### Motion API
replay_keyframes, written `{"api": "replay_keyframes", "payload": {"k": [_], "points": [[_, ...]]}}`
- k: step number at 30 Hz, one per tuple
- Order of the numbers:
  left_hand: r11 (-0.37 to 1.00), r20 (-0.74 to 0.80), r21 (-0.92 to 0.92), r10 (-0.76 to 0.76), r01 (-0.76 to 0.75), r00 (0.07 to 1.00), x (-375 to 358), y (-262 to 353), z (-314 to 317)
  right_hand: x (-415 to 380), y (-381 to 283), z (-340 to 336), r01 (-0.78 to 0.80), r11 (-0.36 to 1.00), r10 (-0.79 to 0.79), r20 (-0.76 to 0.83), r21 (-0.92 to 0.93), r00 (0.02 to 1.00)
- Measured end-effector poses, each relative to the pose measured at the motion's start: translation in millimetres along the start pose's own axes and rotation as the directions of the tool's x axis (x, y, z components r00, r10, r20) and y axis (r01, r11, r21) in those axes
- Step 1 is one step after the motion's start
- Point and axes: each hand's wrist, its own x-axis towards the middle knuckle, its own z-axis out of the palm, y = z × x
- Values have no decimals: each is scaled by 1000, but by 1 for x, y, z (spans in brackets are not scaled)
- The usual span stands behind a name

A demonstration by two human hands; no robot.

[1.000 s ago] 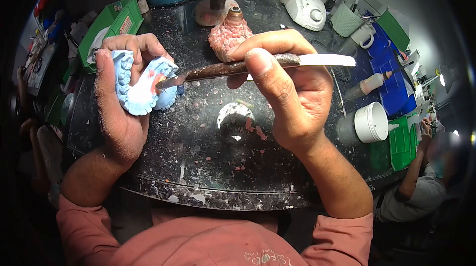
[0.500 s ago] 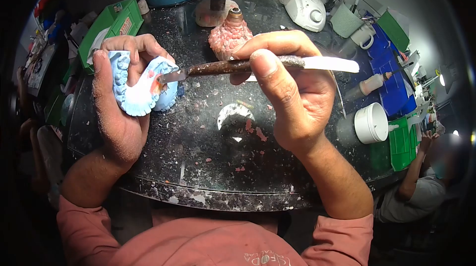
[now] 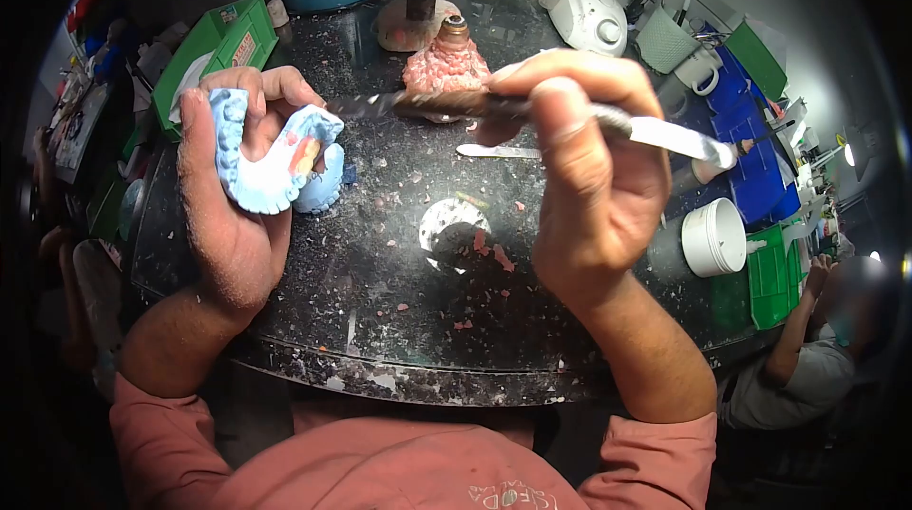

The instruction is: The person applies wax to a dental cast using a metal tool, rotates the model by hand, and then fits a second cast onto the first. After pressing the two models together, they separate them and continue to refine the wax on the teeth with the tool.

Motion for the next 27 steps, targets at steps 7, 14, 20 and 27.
{"api": "replay_keyframes", "payload": {"k": [7,14,20,27], "points": [[915,-53,-323,-271,240,961,1,5,0,19,9,-35,-389,693,544,87,-607,835],[888,-96,-392,-301,242,949,1,6,2,18,12,-36,-145,137,923,73,-980,378],[913,-99,-361,-240,190,966,2,7,3,14,15,-43,-99,228,794,126,-969,595],[883,-16,-448,-162,137,987,-1,8,1,5,12,-16,77,700,194,293,-710,936]]}}
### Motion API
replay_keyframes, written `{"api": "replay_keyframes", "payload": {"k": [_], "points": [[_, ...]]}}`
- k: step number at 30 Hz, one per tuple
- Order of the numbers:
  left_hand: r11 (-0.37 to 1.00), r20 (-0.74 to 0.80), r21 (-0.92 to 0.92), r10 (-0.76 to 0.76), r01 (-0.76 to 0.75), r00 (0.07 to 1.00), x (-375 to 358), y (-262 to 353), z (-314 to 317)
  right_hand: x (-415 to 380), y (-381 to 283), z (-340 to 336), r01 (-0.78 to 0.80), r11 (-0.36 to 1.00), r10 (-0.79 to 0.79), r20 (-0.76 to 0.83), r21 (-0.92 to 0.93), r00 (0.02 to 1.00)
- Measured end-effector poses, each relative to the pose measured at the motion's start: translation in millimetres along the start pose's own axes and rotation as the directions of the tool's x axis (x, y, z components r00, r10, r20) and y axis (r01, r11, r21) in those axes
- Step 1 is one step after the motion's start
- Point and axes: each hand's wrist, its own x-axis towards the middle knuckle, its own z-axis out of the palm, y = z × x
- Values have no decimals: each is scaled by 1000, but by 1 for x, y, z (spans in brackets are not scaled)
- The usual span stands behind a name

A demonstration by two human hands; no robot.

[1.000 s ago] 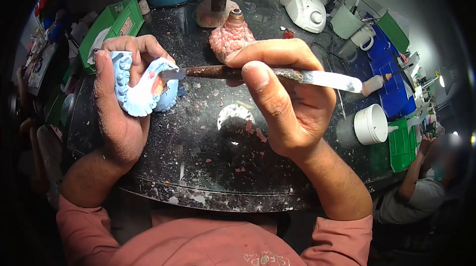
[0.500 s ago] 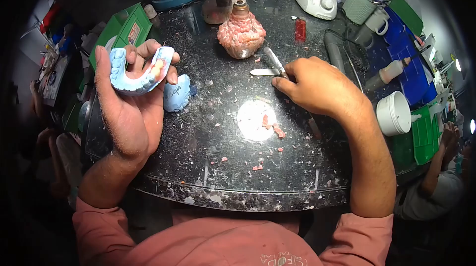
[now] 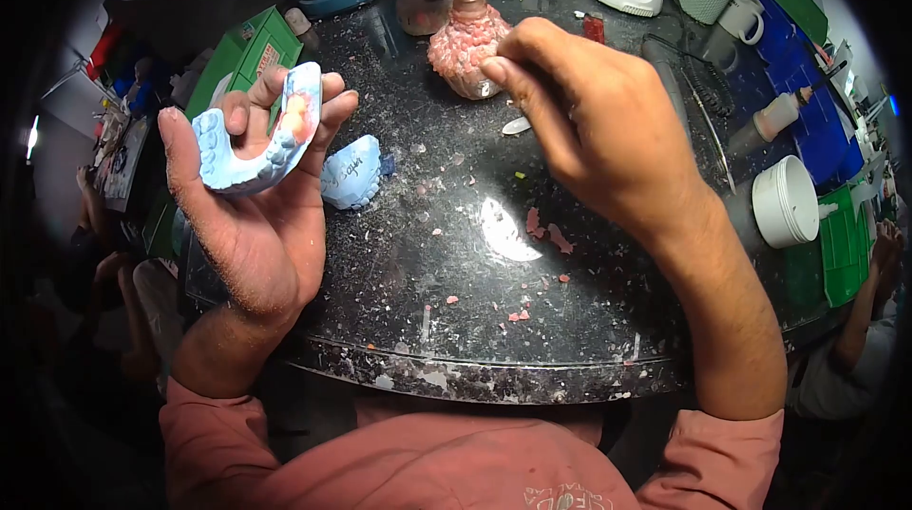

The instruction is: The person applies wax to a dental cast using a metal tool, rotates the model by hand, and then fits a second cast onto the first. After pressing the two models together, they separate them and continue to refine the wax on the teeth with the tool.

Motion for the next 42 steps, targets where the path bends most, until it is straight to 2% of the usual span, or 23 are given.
{"api": "replay_keyframes", "payload": {"k": [4,6,7,8,9,10,12,14,16,18,20,21,22,24,25,26,27,28,30,32,34,37,42], "points": [[998,-51,-47,-37,35,998,-2,3,4,-2,-10,7,139,989,-133,-94,58,987],[994,-70,-93,-68,62,995,-1,4,4,-2,-11,0,137,990,-135,-55,44,989],[994,-70,-94,-69,62,995,-1,5,6,-3,-15,-6,59,995,-59,2,85,998],[995,-168,-65,-81,71,982,0,4,9,-3,-16,-9,-23,992,15,62,122,998],[996,-264,-38,-91,84,960,1,4,11,-4,-13,-7,-35,990,33,17,135,999],[996,-263,-38,-93,86,960,1,3,11,-2,-9,-1,-37,990,36,16,135,999],[995,-297,-36,-96,89,950,2,3,12,2,-1,12,103,989,-76,-238,107,968],[995,-289,-47,-102,93,952,2,3,10,-2,-1,2,123,990,-108,-186,70,977],[994,-283,-57,-106,94,953,2,3,9,-6,-6,-11,55,996,-59,63,71,996],[994,-270,-48,-108,99,957,2,4,9,-2,-6,-3,63,994,-67,47,87,997],[992,-250,-87,-114,95,961,2,3,5,3,3,15,220,973,-192,-291,69,937],[988,-232,-126,-117,89,966,2,3,3,1,1,8,210,974,-190,-198,86,962],[988,-231,-126,-118,91,966,2,4,4,-2,-2,0,209,974,-189,-198,85,962],[955,-169,-194,-256,223,952,1,6,6,-6,-7,-11,262,961,-264,9,86,964],[955,-172,-195,-260,226,950,1,8,4,-6,-4,-10,228,962,-231,5,153,973],[907,-118,-248,-378,342,918,1,9,2,-5,-6,-4,293,934,-280,-89,203,956],[842,-59,-294,-488,452,871,1,10,0,-3,-11,0,282,924,-259,-120,257,958],[840,-65,-297,-492,454,868,1,9,0,-3,-14,3,271,910,-235,-150,312,960],[775,-63,-332,-587,537,807,0,6,2,-2,-17,8,360,892,-339,-122,274,933],[772,-94,-330,-599,543,795,-1,6,7,-3,-16,12,433,859,-416,-120,272,901],[742,-16,-323,-624,587,781,-2,8,6,-4,-18,17,443,856,-417,-149,266,897],[736,-11,-314,-635,600,773,-1,9,6,-2,-16,17,522,825,-502,-145,215,853],[730,-6,-329,-636,599,771,-3,9,5,-5,-19,17,519,823,-503,-129,231,855]]}}
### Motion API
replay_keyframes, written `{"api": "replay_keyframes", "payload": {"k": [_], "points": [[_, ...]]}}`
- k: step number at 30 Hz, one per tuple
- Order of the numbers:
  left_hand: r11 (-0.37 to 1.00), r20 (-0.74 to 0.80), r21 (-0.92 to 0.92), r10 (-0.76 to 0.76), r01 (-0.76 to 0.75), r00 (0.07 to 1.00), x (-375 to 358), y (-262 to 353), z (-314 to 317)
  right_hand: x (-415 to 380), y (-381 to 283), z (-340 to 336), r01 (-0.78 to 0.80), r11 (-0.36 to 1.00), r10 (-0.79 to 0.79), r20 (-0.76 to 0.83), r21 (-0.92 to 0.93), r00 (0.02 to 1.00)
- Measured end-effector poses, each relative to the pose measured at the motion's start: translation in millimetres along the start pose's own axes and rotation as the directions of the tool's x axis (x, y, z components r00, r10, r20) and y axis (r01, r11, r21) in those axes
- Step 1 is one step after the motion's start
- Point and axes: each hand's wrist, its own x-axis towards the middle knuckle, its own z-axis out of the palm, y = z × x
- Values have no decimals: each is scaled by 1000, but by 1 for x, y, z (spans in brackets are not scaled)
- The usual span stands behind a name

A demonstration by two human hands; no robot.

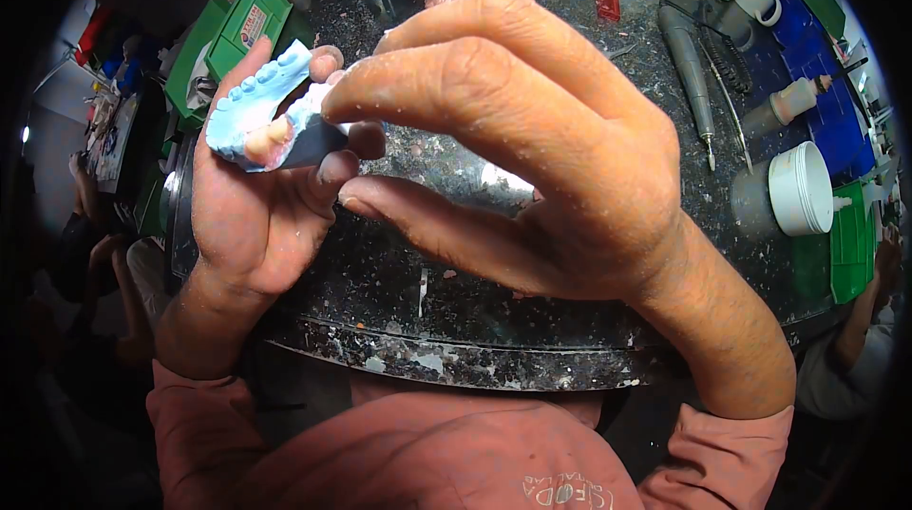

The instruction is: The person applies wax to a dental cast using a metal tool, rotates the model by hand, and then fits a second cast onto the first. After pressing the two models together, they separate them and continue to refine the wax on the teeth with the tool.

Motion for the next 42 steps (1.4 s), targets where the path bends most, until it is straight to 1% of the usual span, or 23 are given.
{"api": "replay_keyframes", "payload": {"k": [5,6,8,11,13,16,17,18,19,20,21,22,23,24,26,28,31,32,34,35,38,40,42], "points": [[1000,14,-2,11,-11,1000,0,-3,0,1,2,-1,61,998,-61,39,-7,997],[1000,13,-3,9,-9,1000,0,-4,0,1,-1,3,14,1000,-13,-18,22,1000],[994,44,94,53,-57,998,0,-6,1,-1,-2,7,-32,998,36,-74,53,997],[982,61,172,63,-72,996,0,-5,6,-1,-1,7,27,999,-26,-51,21,998],[963,96,244,93,-115,991,2,-4,2,6,-12,2,-76,994,82,61,-83,995],[911,161,364,141,-192,977,1,-6,10,10,-19,-2,-119,990,126,101,-74,987],[939,178,272,169,-213,969,-3,-10,21,3,12,-14,128,988,-99,268,-91,958],[957,193,176,198,-232,961,-4,-13,26,3,11,-14,125,988,-96,271,-90,958],[925,258,332,101,-186,961,0,-1,6,3,9,-15,93,993,-69,271,-78,960],[926,259,329,101,-186,960,-3,-4,7,3,6,-15,63,996,-43,271,-66,962],[919,85,309,231,-246,969,-7,-9,14,10,-17,-2,-137,990,139,87,-22,986],[903,-91,298,349,-309,933,-8,-11,19,5,-12,8,-132,991,134,91,-30,987],[875,320,318,264,-366,910,-7,-7,-8,-9,-1,21,-116,993,118,-121,26,986],[874,336,308,270,-377,902,-9,-13,2,-16,6,25,-84,994,105,-326,76,940],[799,285,292,451,-525,846,-20,-31,30,7,-19,-11,-135,962,140,6,-236,990],[798,357,280,429,-534,830,-20,-20,9,14,-28,-15,-130,941,147,30,-313,989],[630,222,620,431,-468,875,-30,-9,-9,14,-35,-17,-138,946,139,-17,-295,990],[628,223,620,434,-471,873,-36,-12,-14,13,-37,-18,-134,946,135,-16,-295,991],[829,83,368,423,-422,902,-39,-17,-15,12,-41,-19,-180,943,183,-13,-280,983],[757,249,391,460,-523,852,-34,-21,-10,14,-44,-21,-177,944,181,-13,-279,983],[741,181,545,352,-392,918,-35,-2,3,21,-56,-30,-215,897,271,96,-387,958],[725,137,609,304,-322,943,-29,-3,-2,20,-59,-36,-80,819,156,86,-569,984],[819,403,276,376,-502,834,-16,-19,-14,4,-39,-43,-31,932,17,-40,-362,999]]}}
